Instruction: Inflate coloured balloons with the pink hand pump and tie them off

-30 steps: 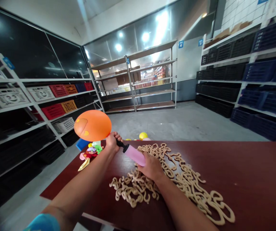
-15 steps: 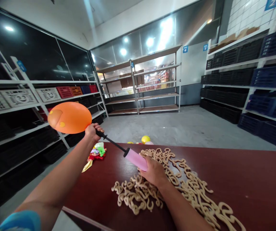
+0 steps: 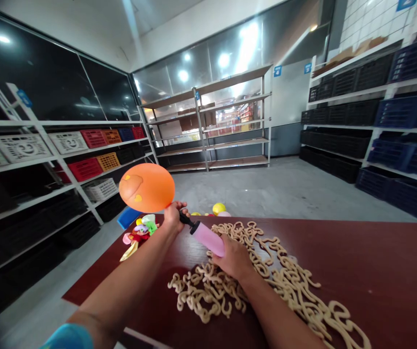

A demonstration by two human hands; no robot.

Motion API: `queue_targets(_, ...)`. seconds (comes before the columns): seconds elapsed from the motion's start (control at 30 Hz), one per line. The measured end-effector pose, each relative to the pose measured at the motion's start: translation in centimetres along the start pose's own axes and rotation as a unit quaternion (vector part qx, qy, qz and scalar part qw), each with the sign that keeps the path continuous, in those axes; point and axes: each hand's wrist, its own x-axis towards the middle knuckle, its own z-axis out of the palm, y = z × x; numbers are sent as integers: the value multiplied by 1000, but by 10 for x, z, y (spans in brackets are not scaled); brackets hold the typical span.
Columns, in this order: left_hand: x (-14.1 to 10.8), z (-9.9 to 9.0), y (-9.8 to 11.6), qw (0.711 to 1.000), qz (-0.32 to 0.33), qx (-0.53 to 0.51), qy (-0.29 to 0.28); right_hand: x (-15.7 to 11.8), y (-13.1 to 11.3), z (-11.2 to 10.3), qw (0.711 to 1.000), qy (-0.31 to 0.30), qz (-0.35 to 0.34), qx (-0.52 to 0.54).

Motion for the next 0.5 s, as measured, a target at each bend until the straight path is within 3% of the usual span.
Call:
queue_targets(0.1,-5,1,-7,1000,-1,5,8,0,-2,-1,1000,7,-3,1)
queue_targets(0.2,-2,-1,3,1000,0,8,2,0,-4,-3,1000,10,-15,7)
queue_targets(0.3,8,-9,26,1000,13,1,3,0,-5,-5,1000,2,-23,18)
queue_targets(0.5,35,-29,93,998,51,-23,7,1,-4,-4,999,-12,-13,27)
